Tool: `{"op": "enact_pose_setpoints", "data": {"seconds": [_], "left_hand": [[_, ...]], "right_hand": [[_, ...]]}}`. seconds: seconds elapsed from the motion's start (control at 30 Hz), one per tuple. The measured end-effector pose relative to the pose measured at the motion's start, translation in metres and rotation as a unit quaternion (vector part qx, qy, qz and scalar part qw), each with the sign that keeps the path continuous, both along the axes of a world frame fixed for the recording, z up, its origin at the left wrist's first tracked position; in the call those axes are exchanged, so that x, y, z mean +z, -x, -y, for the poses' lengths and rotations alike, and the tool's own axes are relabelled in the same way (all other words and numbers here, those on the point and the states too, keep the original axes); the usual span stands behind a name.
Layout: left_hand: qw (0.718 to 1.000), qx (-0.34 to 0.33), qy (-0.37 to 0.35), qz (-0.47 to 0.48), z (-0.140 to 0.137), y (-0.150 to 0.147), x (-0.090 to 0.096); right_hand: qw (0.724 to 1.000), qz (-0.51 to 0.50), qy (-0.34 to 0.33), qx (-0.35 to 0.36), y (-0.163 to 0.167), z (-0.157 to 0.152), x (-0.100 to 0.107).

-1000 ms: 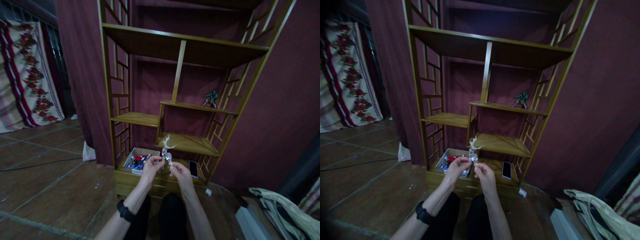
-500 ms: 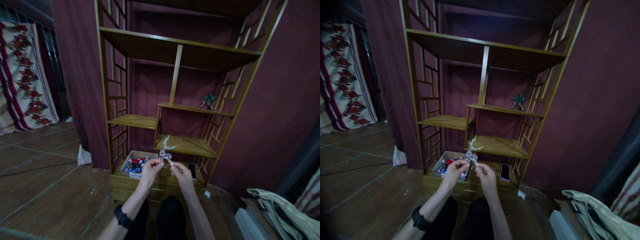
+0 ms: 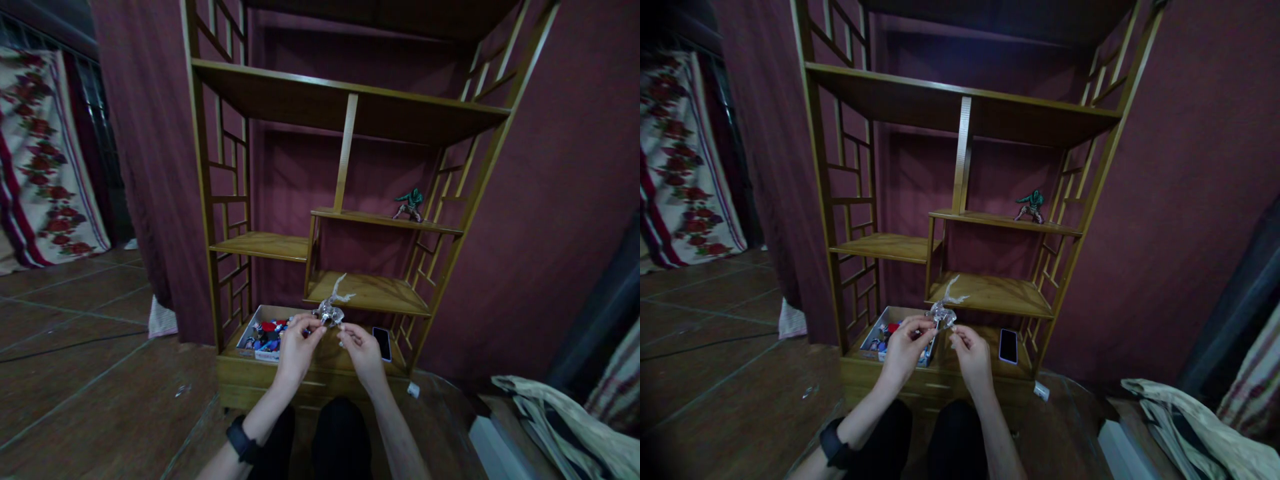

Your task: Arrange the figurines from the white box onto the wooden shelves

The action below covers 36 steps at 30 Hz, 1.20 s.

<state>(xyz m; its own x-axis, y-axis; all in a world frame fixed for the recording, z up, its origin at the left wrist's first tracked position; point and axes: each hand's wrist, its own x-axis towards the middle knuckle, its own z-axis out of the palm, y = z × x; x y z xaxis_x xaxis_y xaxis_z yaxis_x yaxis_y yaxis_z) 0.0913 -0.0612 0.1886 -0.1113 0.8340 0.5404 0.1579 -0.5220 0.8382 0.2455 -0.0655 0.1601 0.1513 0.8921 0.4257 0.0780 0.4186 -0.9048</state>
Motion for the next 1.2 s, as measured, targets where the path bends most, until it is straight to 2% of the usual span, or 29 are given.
{"op": "enact_pose_setpoints", "data": {"seconds": [0.33, 0.5, 0.73, 0.97, 1.2], "left_hand": [[1.0, -0.016, 0.014, 0.02, -0.012, -0.008, 0.009], [0.994, -0.067, 0.053, 0.073, -0.021, -0.019, 0.022], [0.969, -0.162, 0.111, 0.149, -0.031, -0.032, 0.039], [0.957, -0.2, 0.125, 0.167, -0.039, -0.046, 0.052], [0.947, -0.213, 0.14, 0.197, -0.032, -0.055, 0.055]], "right_hand": [[0.999, 0.011, -0.028, -0.012, -0.006, 0.003, 0.015], [0.998, 0.034, -0.047, -0.02, -0.011, 0.003, 0.03], [0.992, 0.09, -0.081, -0.039, -0.017, 0.014, 0.063], [0.99, 0.104, -0.083, -0.041, -0.025, 0.021, 0.084], [0.988, 0.119, -0.095, -0.033, -0.024, 0.03, 0.088]]}}
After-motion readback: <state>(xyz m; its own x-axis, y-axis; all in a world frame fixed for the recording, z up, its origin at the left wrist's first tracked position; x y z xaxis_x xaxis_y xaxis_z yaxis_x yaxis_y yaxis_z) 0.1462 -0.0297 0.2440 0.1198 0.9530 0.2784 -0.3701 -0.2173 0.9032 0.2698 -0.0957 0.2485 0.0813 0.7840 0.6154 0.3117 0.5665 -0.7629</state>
